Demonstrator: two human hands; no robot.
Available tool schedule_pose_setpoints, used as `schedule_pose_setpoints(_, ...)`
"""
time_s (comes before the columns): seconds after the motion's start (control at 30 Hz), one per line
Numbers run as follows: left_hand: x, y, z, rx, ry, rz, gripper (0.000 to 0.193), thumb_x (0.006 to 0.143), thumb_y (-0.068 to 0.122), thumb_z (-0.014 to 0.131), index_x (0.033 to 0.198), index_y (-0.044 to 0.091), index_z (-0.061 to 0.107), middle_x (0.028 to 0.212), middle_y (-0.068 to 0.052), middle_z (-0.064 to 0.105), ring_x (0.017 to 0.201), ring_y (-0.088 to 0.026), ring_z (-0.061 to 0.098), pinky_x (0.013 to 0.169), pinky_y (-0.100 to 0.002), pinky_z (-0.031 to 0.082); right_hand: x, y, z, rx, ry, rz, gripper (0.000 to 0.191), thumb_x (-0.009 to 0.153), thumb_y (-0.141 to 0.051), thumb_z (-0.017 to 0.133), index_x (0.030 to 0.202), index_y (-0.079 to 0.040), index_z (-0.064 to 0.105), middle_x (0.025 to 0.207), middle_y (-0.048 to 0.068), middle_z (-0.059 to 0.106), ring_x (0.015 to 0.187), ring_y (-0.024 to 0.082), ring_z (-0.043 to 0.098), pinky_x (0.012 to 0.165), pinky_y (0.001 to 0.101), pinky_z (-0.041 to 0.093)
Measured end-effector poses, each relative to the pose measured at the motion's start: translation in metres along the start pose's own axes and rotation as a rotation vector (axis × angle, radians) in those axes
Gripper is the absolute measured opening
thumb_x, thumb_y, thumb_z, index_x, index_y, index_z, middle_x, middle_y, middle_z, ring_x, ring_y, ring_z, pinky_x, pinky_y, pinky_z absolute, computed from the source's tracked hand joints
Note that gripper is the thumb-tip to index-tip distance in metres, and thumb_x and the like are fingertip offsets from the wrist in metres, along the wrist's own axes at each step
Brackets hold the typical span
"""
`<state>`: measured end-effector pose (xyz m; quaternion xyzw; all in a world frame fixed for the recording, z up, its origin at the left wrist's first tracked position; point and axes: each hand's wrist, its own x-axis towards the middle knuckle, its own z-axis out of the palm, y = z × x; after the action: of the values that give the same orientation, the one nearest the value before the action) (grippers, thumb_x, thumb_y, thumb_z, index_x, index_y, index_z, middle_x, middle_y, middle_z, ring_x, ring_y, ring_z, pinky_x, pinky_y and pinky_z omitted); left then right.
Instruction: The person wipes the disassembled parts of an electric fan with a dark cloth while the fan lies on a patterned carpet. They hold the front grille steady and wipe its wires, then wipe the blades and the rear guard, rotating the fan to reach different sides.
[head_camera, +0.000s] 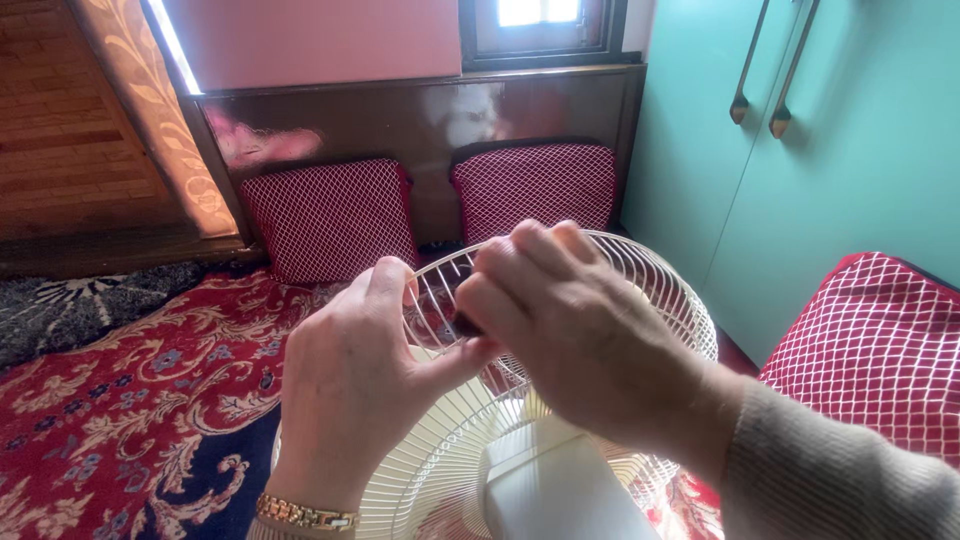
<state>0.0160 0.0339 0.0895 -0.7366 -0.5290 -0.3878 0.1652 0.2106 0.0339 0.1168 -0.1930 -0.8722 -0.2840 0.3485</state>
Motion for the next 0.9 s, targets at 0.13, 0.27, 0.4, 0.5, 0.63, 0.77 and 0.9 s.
schedule_pose_setpoints(0.13,0.007,0.005,0.0,-0.005,-0.047,0.016,0.083,0.063,0.086,0.068,0.087,0.007,0.061,0.063,-0.005,0.062,0.053,-0.016,0.069,0.046,-0.031,0.056,-0.011,0.008,-0.008,0.048,-0.029,0.078,0.024,0.088,-0.019,0.074,0.1,-0.006,0.058,0.097,0.008,0.056,0.093,0.026,0.055,0.087,0.0431,0.048)
schedule_pose_setpoints(0.27,0.009,0.009,-0.001,-0.004,-0.081,0.035,0.087,0.061,0.089,0.066,0.087,0.006,0.061,0.062,-0.005,0.063,0.054,-0.016,0.07,0.046,-0.031,0.057,-0.014,0.006,-0.01,0.068,-0.094,0.153,0.03,0.082,-0.021,0.077,0.097,-0.006,0.056,0.096,0.009,0.056,0.092,0.027,0.055,0.084,0.044,0.048)
schedule_pose_setpoints(0.4,0.009,0.009,-0.002,0.033,-0.159,-0.028,0.088,0.058,0.09,0.065,0.09,0.008,0.061,0.062,-0.006,0.064,0.054,-0.017,0.07,0.048,-0.032,0.057,-0.01,0.003,-0.011,0.077,-0.094,0.182,0.028,0.082,-0.017,0.076,0.097,-0.006,0.055,0.098,0.009,0.056,0.095,0.028,0.055,0.085,0.0449,0.049)
schedule_pose_setpoints(0.5,0.008,0.006,-0.003,0.007,-0.08,0.032,0.09,0.06,0.089,0.065,0.093,0.006,0.063,0.064,-0.007,0.065,0.056,-0.018,0.071,0.048,-0.033,0.058,-0.006,0.005,-0.012,0.175,-0.093,0.212,0.024,0.087,-0.016,0.076,0.097,-0.006,0.056,0.098,0.009,0.057,0.094,0.027,0.055,0.082,0.0422,0.05)
schedule_pose_setpoints(0.63,0.004,-0.002,-0.004,0.017,-0.062,0.067,0.09,0.064,0.088,0.062,0.097,0.005,0.065,0.069,-0.008,0.067,0.057,-0.019,0.072,0.048,-0.033,0.058,-0.013,0.013,-0.016,0.347,0.05,0.178,0.014,0.094,-0.009,0.071,0.105,-0.005,0.063,0.106,0.007,0.062,0.104,0.025,0.06,0.091,0.0402,0.052)
schedule_pose_setpoints(0.77,0.003,-0.004,0.001,0.003,-0.007,0.116,0.092,0.068,0.087,0.063,0.1,0.0,0.065,0.072,-0.009,0.068,0.061,-0.02,0.073,0.051,-0.034,0.059,-0.018,0.017,-0.01,0.251,0.177,0.351,0.011,0.09,-0.01,0.073,0.099,-0.004,0.069,0.1,0.007,0.065,0.099,0.025,0.061,0.088,0.0396,0.052)
schedule_pose_setpoints(0.9,0.001,-0.002,0.003,0.005,0.038,0.124,0.086,0.07,0.081,0.069,0.099,0.0,0.065,0.076,-0.011,0.068,0.063,-0.024,0.073,0.054,-0.037,0.058,-0.001,-0.003,0.009,0.192,0.143,0.398,0.009,0.086,-0.008,0.074,0.092,-0.003,0.069,0.096,0.009,0.062,0.096,0.028,0.06,0.085,0.0415,0.052)
